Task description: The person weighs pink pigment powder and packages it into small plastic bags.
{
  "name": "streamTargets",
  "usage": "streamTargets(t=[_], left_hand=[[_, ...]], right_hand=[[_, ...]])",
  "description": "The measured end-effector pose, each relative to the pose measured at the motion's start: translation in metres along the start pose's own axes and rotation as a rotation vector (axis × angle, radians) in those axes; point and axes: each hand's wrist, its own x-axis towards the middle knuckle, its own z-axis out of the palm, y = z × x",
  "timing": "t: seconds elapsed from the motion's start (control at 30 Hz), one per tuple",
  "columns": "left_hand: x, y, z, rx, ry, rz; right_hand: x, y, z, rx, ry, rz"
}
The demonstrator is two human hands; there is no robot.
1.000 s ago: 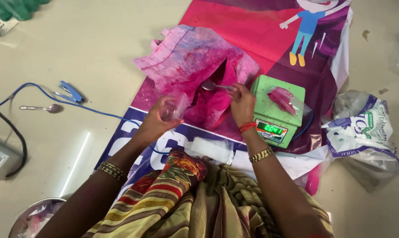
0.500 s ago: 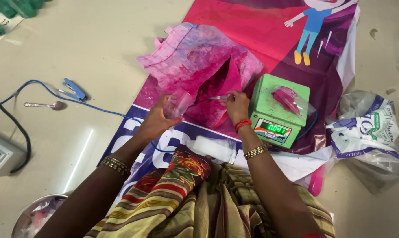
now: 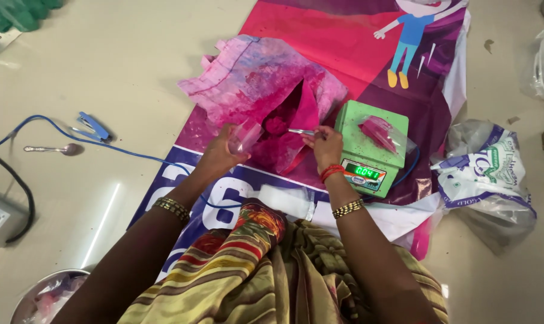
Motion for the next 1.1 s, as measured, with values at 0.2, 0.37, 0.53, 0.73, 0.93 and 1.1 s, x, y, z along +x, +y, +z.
streamTargets(t=[0.2, 0.37, 0.53, 0.73, 0.93, 1.1], left_hand=[[0.01, 0.011, 0.006, -0.039, -0.008, -0.025], [0.028, 0.003, 0.016, -0.064, -0.008, 0.004], [0.054, -0.008, 0.026, -0.025, 0.032, 0.049], [0.067, -0.004, 0.03, -0.004, 0.048, 0.091], [0.074, 0.002, 0.031, 0.043, 0.03, 0.048], [0.075, 0.011, 0.031, 0.032, 0.005, 0.007]], right_hand=[[0.002, -0.035, -0.013, 0.003, -0.008, -0.014], [0.006, -0.08, -0.017, 0.091, -0.051, -0.047], [0.008, -0.126, -0.022, 0.089, -0.1, -0.044], [0.015, -0.151, -0.026, 0.064, -0.148, -0.034], [0.018, -0.159, -0.02, -0.002, -0.198, -0.006], [0.024, -0.157, -0.02, -0.041, -0.24, -0.003]])
